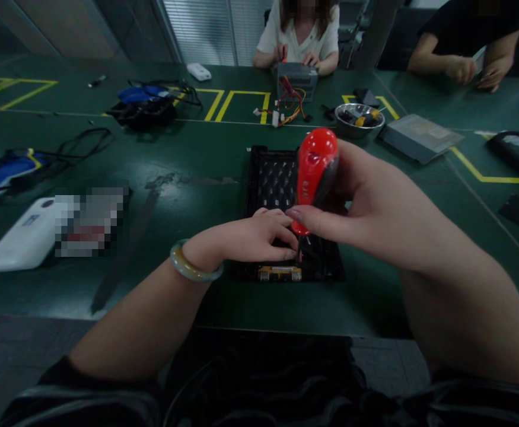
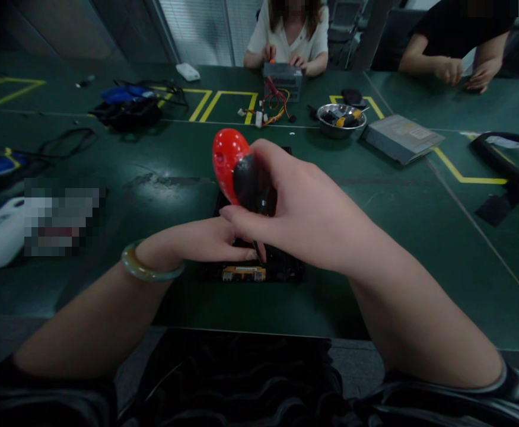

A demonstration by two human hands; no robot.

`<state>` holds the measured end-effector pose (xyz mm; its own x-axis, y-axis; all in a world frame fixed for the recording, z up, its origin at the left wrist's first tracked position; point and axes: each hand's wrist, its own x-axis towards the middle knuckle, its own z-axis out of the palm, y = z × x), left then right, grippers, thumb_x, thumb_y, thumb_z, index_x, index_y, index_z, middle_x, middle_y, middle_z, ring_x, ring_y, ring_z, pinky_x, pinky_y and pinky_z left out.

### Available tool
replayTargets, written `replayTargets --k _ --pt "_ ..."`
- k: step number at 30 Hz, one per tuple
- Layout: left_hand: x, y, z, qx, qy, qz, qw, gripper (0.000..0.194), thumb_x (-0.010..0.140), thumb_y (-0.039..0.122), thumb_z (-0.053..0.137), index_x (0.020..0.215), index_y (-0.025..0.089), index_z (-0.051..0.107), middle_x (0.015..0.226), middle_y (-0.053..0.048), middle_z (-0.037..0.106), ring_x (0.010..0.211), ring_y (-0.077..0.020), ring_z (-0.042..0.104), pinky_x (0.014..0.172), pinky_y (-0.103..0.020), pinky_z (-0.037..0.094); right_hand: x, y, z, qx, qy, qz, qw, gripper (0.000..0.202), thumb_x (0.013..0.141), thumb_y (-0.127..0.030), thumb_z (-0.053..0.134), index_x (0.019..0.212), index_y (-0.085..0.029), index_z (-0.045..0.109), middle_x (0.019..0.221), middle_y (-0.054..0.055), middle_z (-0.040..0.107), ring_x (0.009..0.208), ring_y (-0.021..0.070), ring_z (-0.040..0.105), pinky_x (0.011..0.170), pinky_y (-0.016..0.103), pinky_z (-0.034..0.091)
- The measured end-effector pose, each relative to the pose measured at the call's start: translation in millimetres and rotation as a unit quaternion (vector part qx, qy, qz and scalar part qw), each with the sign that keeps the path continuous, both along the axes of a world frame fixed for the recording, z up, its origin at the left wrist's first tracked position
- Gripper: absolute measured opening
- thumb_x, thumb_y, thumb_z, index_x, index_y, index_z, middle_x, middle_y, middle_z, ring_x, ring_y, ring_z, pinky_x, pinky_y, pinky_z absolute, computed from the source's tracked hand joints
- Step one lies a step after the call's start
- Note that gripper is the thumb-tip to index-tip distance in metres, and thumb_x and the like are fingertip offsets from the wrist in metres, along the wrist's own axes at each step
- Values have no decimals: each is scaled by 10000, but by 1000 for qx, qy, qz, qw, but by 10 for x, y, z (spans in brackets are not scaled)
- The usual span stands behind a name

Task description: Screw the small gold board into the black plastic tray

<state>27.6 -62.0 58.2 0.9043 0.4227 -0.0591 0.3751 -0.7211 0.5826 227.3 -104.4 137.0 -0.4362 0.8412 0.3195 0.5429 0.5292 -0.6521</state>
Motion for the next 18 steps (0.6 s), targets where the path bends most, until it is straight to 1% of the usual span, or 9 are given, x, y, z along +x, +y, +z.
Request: replayTargets --k 4,8,11,16,18 --pt "2 -2 13 -11 19 5 1000 249 943 367 549 1040 249 745 1064 -23 711 1128 -225 565 983 -355 381 -14 -3 18 7 -29 -27 999 425 778 -479 754 1081 -238 578 943 36 646 856 247 644 724 387 557" --pt "0 0 3 -12 4 1 1000 225 933 332 560 1034 257 746 1114 -9 707 1187 -222 544 992 -340 379 -11 -16 29 9 -31 -36 999 369 801 -476 730 1037 -232 583 924 33 647 859 246 646 728 382 557" --pt "2 1 -3 -4 -3 5 1000 220 926 330 567 1023 252 748 1137 -15 700 1194 -225 541 1002 -347 374 -11 -19 24 13 -25 -38 999 350 806 -453 727 1031 -228 580 920 29 649 870 248 648 741 383 559" --pt "10 -5 19 -19 13 -1 1000 233 936 316 546 1042 255 744 1099 -8 714 1200 -231 537 996 -354 371 -19 -6 1 7 -12 -35 999 382 792 -484 741 1035 -234 584 934 33 658 892 252 648 753 387 565" --pt "11 -5 25 -21 14 0 1000 238 938 318 544 1060 257 739 1123 -8 709 1210 -233 528 998 -356 362 -20 -5 0 11 -8 -35 999 402 775 -500 755 1030 -236 590 931 30 660 886 250 649 752 390 565"
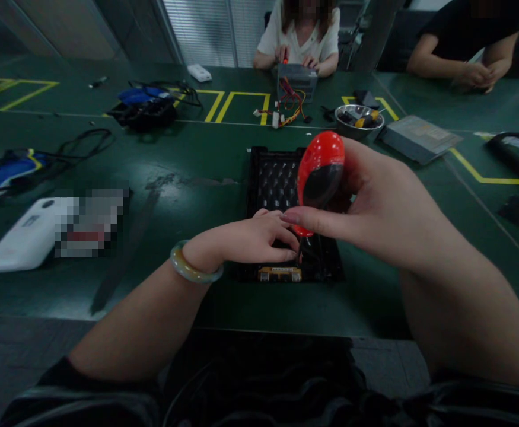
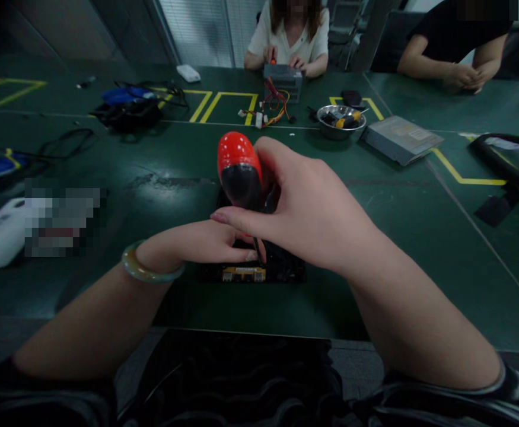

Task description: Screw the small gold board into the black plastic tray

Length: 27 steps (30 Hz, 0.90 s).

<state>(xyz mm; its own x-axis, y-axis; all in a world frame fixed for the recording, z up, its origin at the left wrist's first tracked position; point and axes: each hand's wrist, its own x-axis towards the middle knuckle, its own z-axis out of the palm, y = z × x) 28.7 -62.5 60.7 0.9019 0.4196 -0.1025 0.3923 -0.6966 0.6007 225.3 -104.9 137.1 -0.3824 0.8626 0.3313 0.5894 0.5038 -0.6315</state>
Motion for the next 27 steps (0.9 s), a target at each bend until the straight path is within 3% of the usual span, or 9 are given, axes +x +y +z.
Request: replayTargets --k 6,14,20,27 --pt "1 7 2 40 -26 -19 999 189 934 322 576 977 272 753 1239 1 655 1195 -222 513 1062 -381 255 64 3 79 92 49 -68 992 293 817 -425 730 993 -230 600 926 7 644 875 216 643 815 379 534" --pt "9 31 23 73 -66 34 995 172 938 303 582 1025 290 731 1059 11 703 1083 -188 555 986 -357 238 202 233 23 137 79 -158 975 251 789 -323 744 936 -229 565 852 -5 622 732 168 583 658 318 469" --pt "24 64 -76 172 -14 17 985 214 910 255 627 1018 380 762 988 -7 641 984 -197 497 883 -364 238 199 409 -171 91 22 -123 988 221 794 -332 725 849 -217 545 769 22 616 707 187 569 691 354 496" --pt "62 41 -104 206 2 -2 979 215 950 410 577 1089 422 740 983 -18 625 962 -207 473 842 -361 236 213 428 -244 69 -14 -101 992 218 799 -346 692 922 -212 572 785 12 613 778 227 610 759 405 534"
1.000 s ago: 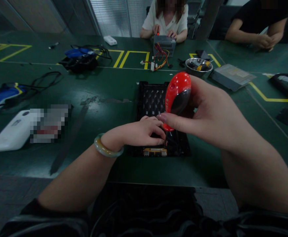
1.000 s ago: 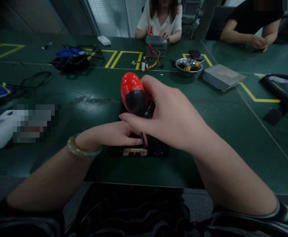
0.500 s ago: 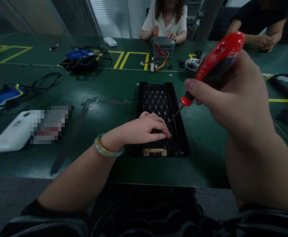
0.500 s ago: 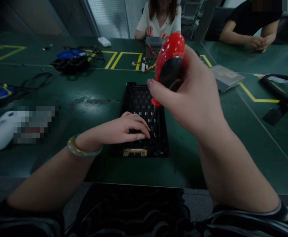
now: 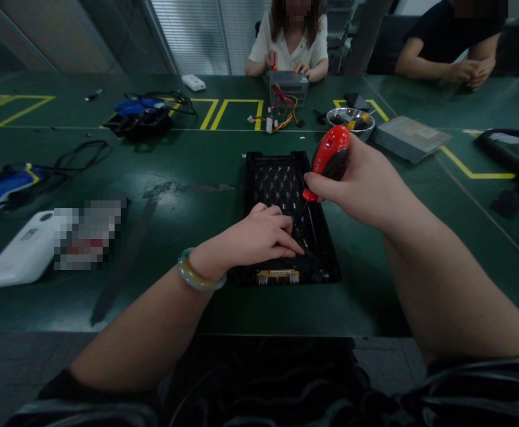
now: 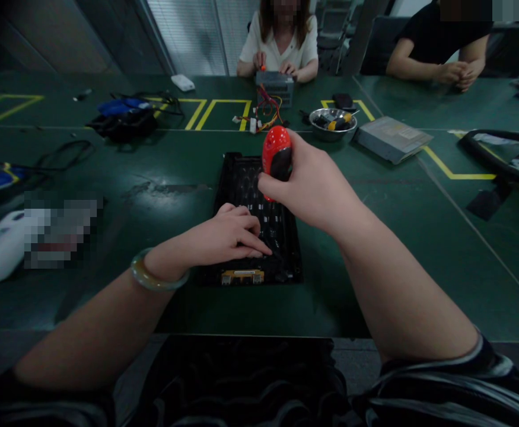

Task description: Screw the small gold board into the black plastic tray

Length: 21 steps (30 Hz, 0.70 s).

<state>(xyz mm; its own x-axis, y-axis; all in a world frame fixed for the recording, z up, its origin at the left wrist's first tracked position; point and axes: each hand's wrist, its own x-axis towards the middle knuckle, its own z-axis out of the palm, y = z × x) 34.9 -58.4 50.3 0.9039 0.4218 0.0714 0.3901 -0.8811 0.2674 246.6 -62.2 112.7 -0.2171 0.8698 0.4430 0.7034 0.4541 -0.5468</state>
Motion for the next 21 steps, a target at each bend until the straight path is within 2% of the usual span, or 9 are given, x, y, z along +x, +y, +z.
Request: replayTargets --k 6,10,15,18,21 --pt "21 21 -25 25 -7 25 999 166 921 400 624 954 323 767 968 -14 654 962 -206 480 838 -365 235 0 -7 0 -14 10 12 1000 214 794 -333 695 923 -210 575 809 25 620 826 248 624 772 423 535" --pt "1 40 -4 10 -9 36 999 162 917 356 634 883 239 741 952 -16 690 982 -210 519 865 -370 260 10 3 -21 -9 16 19 1000 220 789 -327 698 930 -213 574 802 23 623 848 253 629 771 419 542" --pt "-48 15 88 -93 -100 94 986 142 958 286 550 993 194 652 999 -9 706 934 -166 604 919 -345 360 28 20 -29 -6 4 12 1000 212 792 -340 694 917 -213 578 809 24 636 805 243 630 767 424 548" --pt "-61 -17 135 -157 -159 123 967 119 927 285 570 962 184 622 987 -12 697 907 -154 627 843 -291 449 13 7 -20 -4 -1 10 1000 229 790 -346 694 933 -212 575 826 27 642 810 242 633 769 418 549" --pt "-62 -27 158 -207 -182 142 951 146 893 321 620 930 184 650 947 0 706 876 -146 650 801 -264 484 -17 -21 -7 -4 -2 17 1000 270 781 -351 700 969 -211 567 852 33 647 840 248 637 768 404 549"
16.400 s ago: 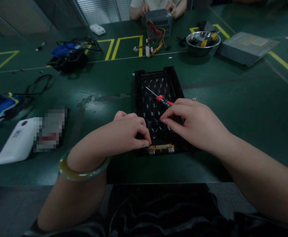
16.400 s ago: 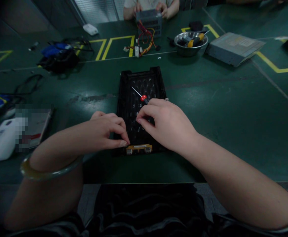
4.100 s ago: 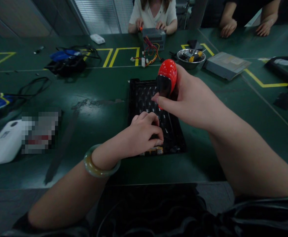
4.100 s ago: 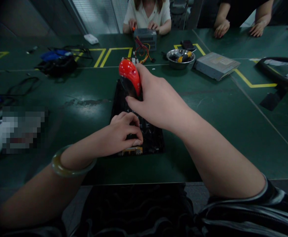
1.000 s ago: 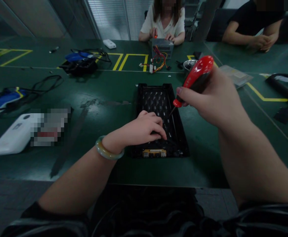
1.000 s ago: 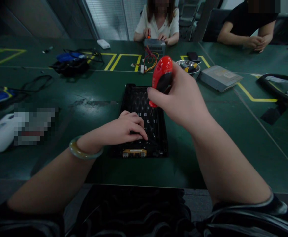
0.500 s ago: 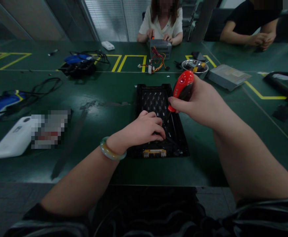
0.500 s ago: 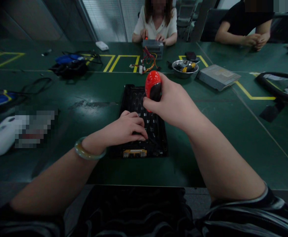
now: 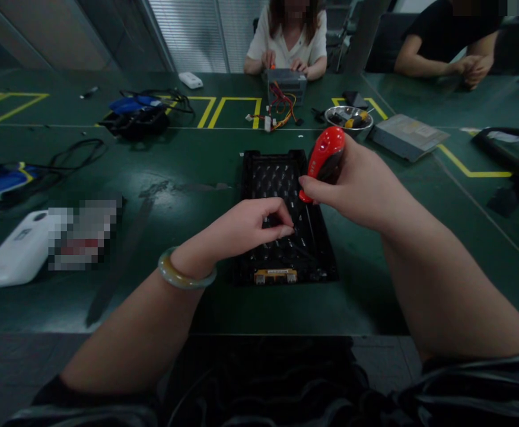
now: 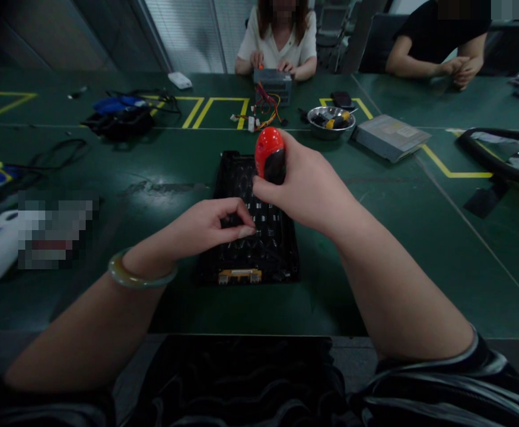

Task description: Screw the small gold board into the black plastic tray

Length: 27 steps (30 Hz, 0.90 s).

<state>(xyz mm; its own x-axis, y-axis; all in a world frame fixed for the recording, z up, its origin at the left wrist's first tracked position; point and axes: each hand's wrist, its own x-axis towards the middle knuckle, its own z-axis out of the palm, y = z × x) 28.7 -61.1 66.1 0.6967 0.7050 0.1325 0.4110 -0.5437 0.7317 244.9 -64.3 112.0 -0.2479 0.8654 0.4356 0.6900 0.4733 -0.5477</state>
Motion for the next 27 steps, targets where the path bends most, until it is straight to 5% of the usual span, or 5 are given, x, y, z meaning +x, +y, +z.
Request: replayTargets --k 6,12,27 --pt "-22 57 10 -79 9 13 997 229 838 379 704 990 210 737 965 15 758 914 -165 694 859 -277 515 -31 -38 7 -9 -5 1 1000 279 781 -341 699 990 -212 567 872 38 648 877 260 639 799 414 538" --pt "-54 70 18 -58 39 9 997 259 878 336 652 1108 252 737 1069 27 755 978 -168 693 946 -304 514 -28 -36 3 -17 -1 -1 1000 264 791 -347 690 984 -215 569 868 39 659 867 259 641 801 415 541" --pt "90 -97 -13 23 78 -156 984 229 960 238 574 1140 246 714 1119 17 727 1023 -120 666 942 -220 469 -53 -61 44 -15 -3 -5 1000 286 770 -350 701 982 -206 575 874 42 657 871 268 638 794 408 537"
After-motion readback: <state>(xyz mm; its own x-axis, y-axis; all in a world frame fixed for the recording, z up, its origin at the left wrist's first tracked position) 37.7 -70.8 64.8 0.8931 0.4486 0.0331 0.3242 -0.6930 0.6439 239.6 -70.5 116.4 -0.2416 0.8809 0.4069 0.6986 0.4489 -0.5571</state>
